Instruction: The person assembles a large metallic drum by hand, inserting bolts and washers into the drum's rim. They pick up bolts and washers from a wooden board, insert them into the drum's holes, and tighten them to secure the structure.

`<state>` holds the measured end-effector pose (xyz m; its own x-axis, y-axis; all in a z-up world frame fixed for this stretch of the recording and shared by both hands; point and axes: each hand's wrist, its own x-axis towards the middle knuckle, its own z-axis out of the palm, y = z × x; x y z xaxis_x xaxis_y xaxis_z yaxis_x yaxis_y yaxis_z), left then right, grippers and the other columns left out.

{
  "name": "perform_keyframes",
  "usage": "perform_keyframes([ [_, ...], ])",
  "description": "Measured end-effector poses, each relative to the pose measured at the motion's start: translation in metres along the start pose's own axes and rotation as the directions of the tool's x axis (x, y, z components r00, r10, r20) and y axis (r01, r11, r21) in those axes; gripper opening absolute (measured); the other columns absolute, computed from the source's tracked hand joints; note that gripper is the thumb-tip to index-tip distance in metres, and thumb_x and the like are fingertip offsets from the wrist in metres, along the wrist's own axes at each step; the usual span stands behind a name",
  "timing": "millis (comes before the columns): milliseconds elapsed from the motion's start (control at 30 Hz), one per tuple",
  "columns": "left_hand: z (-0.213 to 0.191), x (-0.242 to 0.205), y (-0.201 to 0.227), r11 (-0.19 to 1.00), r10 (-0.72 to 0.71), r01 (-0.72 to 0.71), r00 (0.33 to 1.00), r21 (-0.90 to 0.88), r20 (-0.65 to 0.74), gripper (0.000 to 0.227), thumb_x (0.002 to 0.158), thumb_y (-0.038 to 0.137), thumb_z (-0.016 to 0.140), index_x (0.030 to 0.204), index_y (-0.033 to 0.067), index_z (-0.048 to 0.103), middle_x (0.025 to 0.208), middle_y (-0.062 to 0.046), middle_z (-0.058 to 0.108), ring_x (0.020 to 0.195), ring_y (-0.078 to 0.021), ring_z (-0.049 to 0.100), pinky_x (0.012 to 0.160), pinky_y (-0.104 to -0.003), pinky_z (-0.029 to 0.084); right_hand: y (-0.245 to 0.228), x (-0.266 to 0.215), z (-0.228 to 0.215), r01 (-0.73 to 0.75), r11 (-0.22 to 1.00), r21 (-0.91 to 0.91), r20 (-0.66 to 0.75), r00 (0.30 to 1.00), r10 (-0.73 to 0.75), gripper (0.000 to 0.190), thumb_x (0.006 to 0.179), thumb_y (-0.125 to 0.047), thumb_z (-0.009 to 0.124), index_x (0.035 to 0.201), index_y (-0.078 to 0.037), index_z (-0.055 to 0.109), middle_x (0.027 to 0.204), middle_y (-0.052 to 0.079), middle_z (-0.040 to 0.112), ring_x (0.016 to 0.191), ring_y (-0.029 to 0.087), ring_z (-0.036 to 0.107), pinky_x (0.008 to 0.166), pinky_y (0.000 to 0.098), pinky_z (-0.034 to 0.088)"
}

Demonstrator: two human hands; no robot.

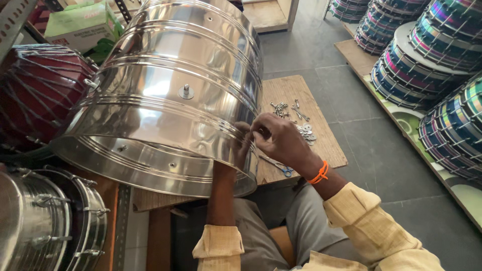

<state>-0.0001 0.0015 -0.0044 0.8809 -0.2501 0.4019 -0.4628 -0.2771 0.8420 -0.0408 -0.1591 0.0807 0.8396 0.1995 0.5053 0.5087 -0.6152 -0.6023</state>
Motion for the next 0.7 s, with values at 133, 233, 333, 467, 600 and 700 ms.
perform_keyframes([
  [133, 0.010, 0.002, -0.016, 0.956, 0.275, -0.281, 0.959, -0.088, -0.074, 0.019, 0.106, 0.025, 0.058, 0.113, 0.0076, 0.055, 0.102, -0.010, 0.062, 0.090, -0.0178, 0.063, 0.077, -0.032, 0.049, -0.003, -0.006, -0.003, 0.197, 0.978, -0.068, -0.071, 0.977, -0.202, 0.015, 0.085, -0.002, 0.069, 0.099, -0.001, 0.063, 0.096, 0.014, 0.067, 0.086, 0.025, 0.070, 0.073, 0.0355, 0.058],
  [233, 0.008, 0.005, -0.019, 0.993, 0.034, -0.034, 0.999, -0.114, 0.002, 0.017, 0.105, 0.025, 0.058, 0.112, 0.0087, 0.059, 0.094, -0.008, 0.063, 0.086, -0.0178, 0.064, 0.077, -0.032, 0.049, -0.002, -0.002, 0.000, -0.053, 0.992, 0.110, -0.037, 0.998, 0.058, 0.016, 0.090, -0.006, 0.071, 0.102, 0.000, 0.063, 0.090, 0.012, 0.068, 0.082, 0.020, 0.071, 0.069, 0.0337, 0.059],
  [333, 0.008, 0.004, -0.014, 0.977, -0.089, 0.098, 0.994, -0.188, 0.059, 0.017, 0.107, 0.025, 0.061, 0.111, 0.0085, 0.062, 0.091, -0.009, 0.064, 0.086, -0.0213, 0.063, 0.077, -0.034, 0.049, 0.002, 0.001, 0.000, -0.255, 0.966, 0.033, 0.057, 0.966, 0.253, 0.010, 0.093, -0.008, 0.072, 0.099, -0.003, 0.066, 0.083, 0.011, 0.070, 0.072, 0.018, 0.072, 0.066, 0.0348, 0.056],
  [467, 0.005, -0.002, -0.015, 0.954, 0.300, -0.299, 0.950, 0.022, -0.087, 0.023, 0.104, 0.028, 0.061, 0.115, 0.0071, 0.059, 0.106, -0.008, 0.068, 0.094, -0.0209, 0.067, 0.082, -0.033, 0.052, 0.008, -0.005, 0.002, 0.111, 0.993, -0.038, -0.044, 0.993, -0.113, 0.012, 0.089, 0.000, 0.069, 0.100, -0.003, 0.065, 0.092, 0.011, 0.068, 0.084, 0.021, 0.070, 0.073, 0.0345, 0.056],
  [600, 0.016, -0.004, -0.033, 0.916, 0.312, -0.263, 0.942, 0.302, -0.126, 0.021, 0.108, 0.025, 0.053, 0.118, 0.0082, 0.060, 0.107, -0.002, 0.071, 0.092, -0.0179, 0.069, 0.082, -0.035, 0.049, 0.020, -0.011, 0.007, 0.132, 0.973, 0.192, -0.120, 0.987, -0.110, 0.020, 0.093, -0.003, 0.071, 0.110, -0.001, 0.062, 0.104, 0.011, 0.066, 0.093, 0.019, 0.071, 0.080, 0.0272, 0.064],
  [700, 0.017, -0.003, -0.042, 0.928, 0.289, -0.239, 0.946, 0.286, -0.145, 0.025, 0.110, 0.024, 0.049, 0.124, 0.0076, 0.062, 0.105, -0.004, 0.069, 0.093, -0.0198, 0.066, 0.083, -0.037, 0.049, 0.023, -0.011, 0.003, -0.297, 0.852, 0.431, 0.042, 0.950, 0.310, 0.014, 0.094, -0.007, 0.073, 0.106, -0.005, 0.066, 0.091, 0.004, 0.072, 0.077, 0.010, 0.067, 0.065, 0.0235, 0.058],
])
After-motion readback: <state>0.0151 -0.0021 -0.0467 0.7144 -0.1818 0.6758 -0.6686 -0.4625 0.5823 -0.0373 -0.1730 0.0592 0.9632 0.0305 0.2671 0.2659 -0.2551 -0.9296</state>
